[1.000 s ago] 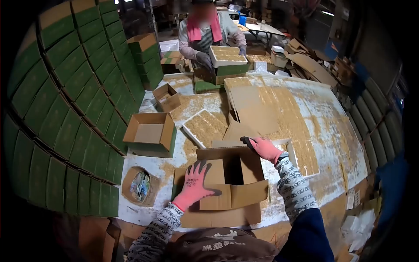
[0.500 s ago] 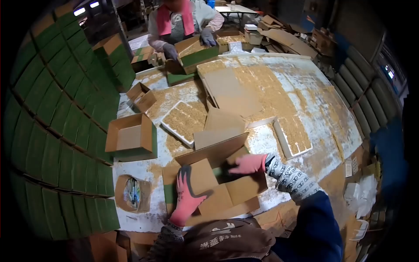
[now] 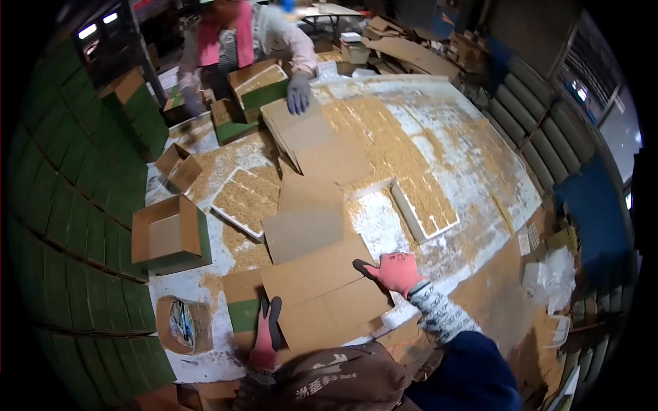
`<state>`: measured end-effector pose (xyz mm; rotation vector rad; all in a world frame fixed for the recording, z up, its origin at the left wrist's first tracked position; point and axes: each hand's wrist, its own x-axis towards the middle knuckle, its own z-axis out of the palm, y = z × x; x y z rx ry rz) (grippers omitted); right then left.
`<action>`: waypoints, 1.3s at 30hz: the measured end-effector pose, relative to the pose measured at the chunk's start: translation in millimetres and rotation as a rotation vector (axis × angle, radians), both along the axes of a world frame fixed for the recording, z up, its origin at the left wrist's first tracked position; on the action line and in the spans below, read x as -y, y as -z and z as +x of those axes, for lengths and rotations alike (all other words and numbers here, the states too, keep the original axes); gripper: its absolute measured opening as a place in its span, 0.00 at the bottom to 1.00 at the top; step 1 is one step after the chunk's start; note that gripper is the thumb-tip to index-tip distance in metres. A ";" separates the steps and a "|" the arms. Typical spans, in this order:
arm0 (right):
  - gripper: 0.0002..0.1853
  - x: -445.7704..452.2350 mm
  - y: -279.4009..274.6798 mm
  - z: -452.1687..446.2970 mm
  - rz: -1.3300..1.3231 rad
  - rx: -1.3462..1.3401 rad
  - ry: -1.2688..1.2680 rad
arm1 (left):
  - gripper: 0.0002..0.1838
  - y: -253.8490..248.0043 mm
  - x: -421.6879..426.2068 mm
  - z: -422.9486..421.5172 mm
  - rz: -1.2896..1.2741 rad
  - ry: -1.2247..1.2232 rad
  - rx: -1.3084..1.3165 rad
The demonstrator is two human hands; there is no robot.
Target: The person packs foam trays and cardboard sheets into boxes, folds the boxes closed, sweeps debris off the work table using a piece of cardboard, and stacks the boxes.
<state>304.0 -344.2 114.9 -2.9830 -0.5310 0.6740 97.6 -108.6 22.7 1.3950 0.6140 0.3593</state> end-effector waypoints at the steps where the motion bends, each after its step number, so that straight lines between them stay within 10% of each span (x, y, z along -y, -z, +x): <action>1: 0.38 6.9 1.1 -4.6 -0.007 -0.110 -0.104 | 0.38 4.6 -9.1 -3.5 -0.024 0.042 -0.047; 4: 0.28 24.6 -14.0 -35.8 0.187 -0.088 -0.197 | 0.29 0.7 -52.8 -15.9 0.577 0.158 -0.105; 6: 0.26 28.8 12.4 -61.8 0.977 -0.069 -0.072 | 0.24 -28.5 -76.0 -7.6 1.110 0.188 -0.076; 9: 0.31 34.8 101.4 -50.6 0.606 0.269 -0.560 | 0.25 -92.8 -90.4 26.4 0.306 0.208 -0.413; 10: 0.31 49.0 85.6 -30.1 0.552 0.243 -0.419 | 0.25 -70.8 -92.3 22.4 0.312 0.206 -0.416; 13: 0.40 124.1 183.2 62.3 0.925 0.538 1.030 | 0.29 -14.9 -90.0 18.3 0.599 0.104 -0.413; 14: 0.42 151.3 206.0 99.0 0.656 0.524 1.306 | 0.29 -11.4 -89.1 19.8 0.600 0.107 -0.425; 17: 0.43 162.3 222.1 162.2 0.363 0.100 1.406 | 0.27 -3.6 -91.7 25.8 0.530 0.014 -0.415; 19: 0.46 146.2 215.1 167.1 1.648 0.580 1.276 | 0.26 -10.5 -92.4 27.8 0.357 0.004 -0.334; 23: 0.48 132.0 138.2 137.9 1.738 0.313 1.435 | 0.23 -24.4 -84.8 33.2 0.328 0.064 -0.263; 28: 0.39 120.5 62.0 65.3 1.731 0.323 0.814 | 0.20 -38.5 -77.4 38.5 0.237 0.140 -0.244; 30: 0.21 101.4 19.0 27.1 1.695 0.151 0.700 | 0.20 -22.2 -82.1 39.5 0.422 0.096 -0.239; 32: 0.18 89.2 -5.5 -8.1 1.112 0.411 0.214 | 0.19 -33.0 -74.7 49.9 0.221 0.106 -0.102; 34: 0.21 72.8 -16.0 -31.4 0.972 0.257 0.020 | 0.17 -28.8 -76.8 55.3 0.672 0.122 -0.302; 39: 0.32 5.9 -35.4 -41.1 0.880 -0.025 -0.373 | 0.28 28.2 -83.7 1.5 -0.129 0.297 0.235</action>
